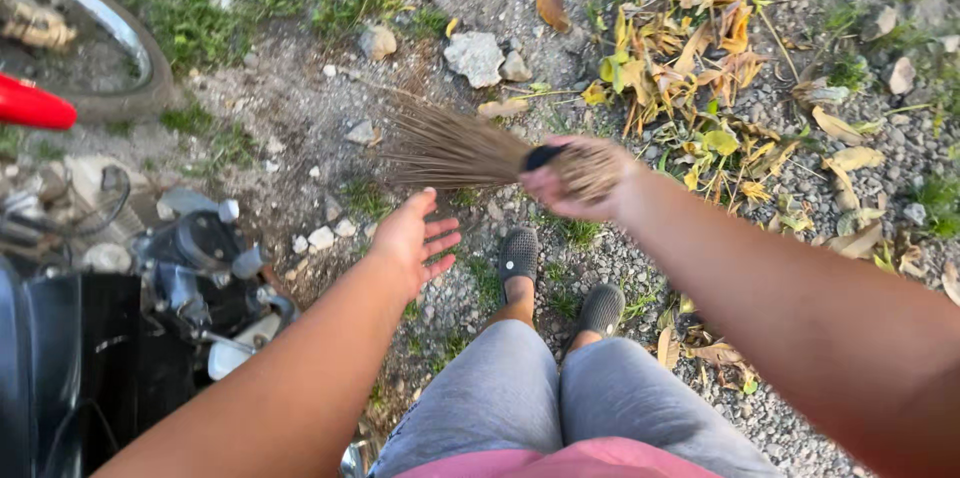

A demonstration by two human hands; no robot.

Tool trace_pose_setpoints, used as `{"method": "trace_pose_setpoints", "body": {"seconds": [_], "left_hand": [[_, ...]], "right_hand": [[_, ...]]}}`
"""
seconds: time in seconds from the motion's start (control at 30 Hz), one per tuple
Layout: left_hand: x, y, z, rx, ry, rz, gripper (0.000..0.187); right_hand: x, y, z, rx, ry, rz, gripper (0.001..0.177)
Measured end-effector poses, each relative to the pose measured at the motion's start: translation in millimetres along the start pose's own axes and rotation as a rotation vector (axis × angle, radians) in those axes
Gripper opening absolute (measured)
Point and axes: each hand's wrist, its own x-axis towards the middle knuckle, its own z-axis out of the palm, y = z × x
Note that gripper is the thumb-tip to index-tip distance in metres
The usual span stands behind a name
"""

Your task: The person is using a broom made of bundled sticks to sweep dried leaves and debris from a gravel surface outdoors.

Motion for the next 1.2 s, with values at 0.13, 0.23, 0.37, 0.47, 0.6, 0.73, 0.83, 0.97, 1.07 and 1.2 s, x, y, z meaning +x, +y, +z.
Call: {"method": "trace_pose_setpoints", "body": {"seconds": [0.13,0.23,0.37,0.47,0.6,0.73,0.83,0.97,1.07,1.2], "left_hand": [[32,-2,28,0.247,-0.151,0.05,0.047],[37,-2,64,0.364,-0.239,0.053,0.041],[26,-22,105,0.403,-0.283,-0.043,0.036],[18,-40,129,0.482,-0.364,-0.102,0.037],[15,-60,155,0.657,-0.462,-0.149,0.04],[20,-69,174,0.76,-0.476,-0.181,0.044],[20,-71,197,0.857,-0.501,-0.19,0.047],[4,-91,227,0.918,-0.545,-0.248,0.053],[-18,-124,254,1.003,-0.63,-0.316,0.06],[-59,-190,276,1.375,-0.786,-0.393,0.073]], "right_hand": [[-86,-81,-41,-0.079,0.511,-0.305,0.056],[-108,-69,-52,-0.401,0.618,-0.533,0.064],[-102,45,-55,-0.769,1.067,-0.684,0.096],[-129,99,-67,-0.67,0.944,-0.794,0.092],[-182,103,-110,-0.296,0.547,-0.515,0.053],[-186,89,-135,-0.399,0.789,-0.446,0.054],[-185,106,-147,-0.566,0.973,-0.594,0.051],[-186,182,-153,-0.498,0.917,-0.851,0.071],[-221,249,-155,-0.033,0.569,-0.795,0.047],[-246,316,-146,0.587,0.339,-0.908,0.042]]}}
